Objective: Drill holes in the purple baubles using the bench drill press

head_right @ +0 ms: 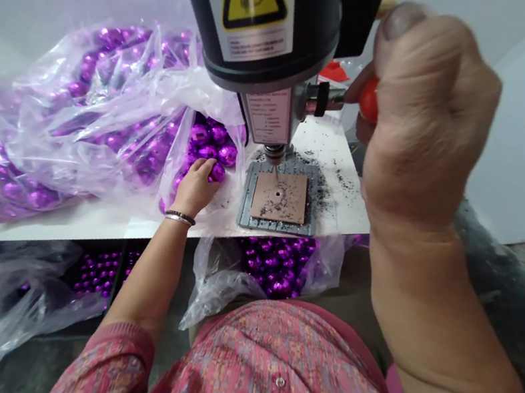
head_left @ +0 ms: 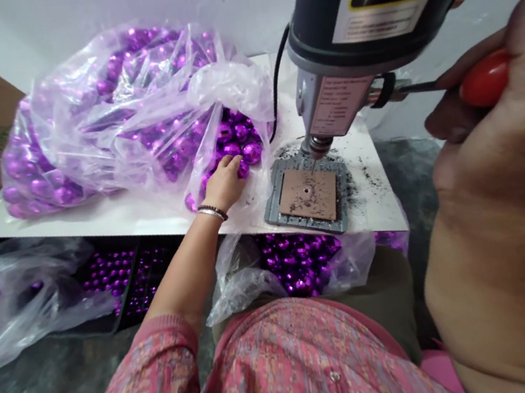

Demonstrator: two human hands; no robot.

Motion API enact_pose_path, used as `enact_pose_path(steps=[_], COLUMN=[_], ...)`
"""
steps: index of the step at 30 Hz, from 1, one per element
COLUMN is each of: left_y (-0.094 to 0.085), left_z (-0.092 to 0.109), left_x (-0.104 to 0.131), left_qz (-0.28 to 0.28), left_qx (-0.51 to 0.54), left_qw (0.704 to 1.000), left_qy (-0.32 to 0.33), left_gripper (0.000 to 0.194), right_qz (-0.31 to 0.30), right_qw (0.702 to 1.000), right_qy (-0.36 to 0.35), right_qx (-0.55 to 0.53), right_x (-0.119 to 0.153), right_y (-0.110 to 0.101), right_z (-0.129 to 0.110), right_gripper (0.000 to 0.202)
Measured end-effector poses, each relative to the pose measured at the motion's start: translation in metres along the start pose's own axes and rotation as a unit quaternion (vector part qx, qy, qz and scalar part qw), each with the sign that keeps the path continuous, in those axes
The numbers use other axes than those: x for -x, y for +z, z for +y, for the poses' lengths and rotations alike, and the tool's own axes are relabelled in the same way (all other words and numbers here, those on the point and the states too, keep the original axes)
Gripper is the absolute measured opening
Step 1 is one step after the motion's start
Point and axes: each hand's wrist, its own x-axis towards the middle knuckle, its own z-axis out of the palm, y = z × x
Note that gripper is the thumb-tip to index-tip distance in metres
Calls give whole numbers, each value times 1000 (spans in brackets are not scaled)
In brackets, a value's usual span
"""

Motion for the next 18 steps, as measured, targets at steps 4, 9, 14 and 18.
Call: enact_pose_path(steps=[4, 9, 14, 18], left_y=[6, -8, -11, 4], left_z=[-3, 2, 20, 42], left_x=[-4, 9, 27, 31], left_qz=[-17, -51, -230, -260], left_qx=[-34, 234, 564, 575], left_qw=[999, 971, 793, 769], left_qy=[-6, -18, -32, -104], left_gripper=[69, 57, 38, 36], right_qz=[-9, -28, -52, -72], right_qw=[1000, 999, 998, 995], right_qy=[-20, -33, -40, -60], right_qx=[3, 10, 0, -37], right_x=[0, -1, -3, -7], right_y=[0, -2, -4, -1], right_z=[-1, 3, 4, 2], right_gripper=[44, 47, 36, 30])
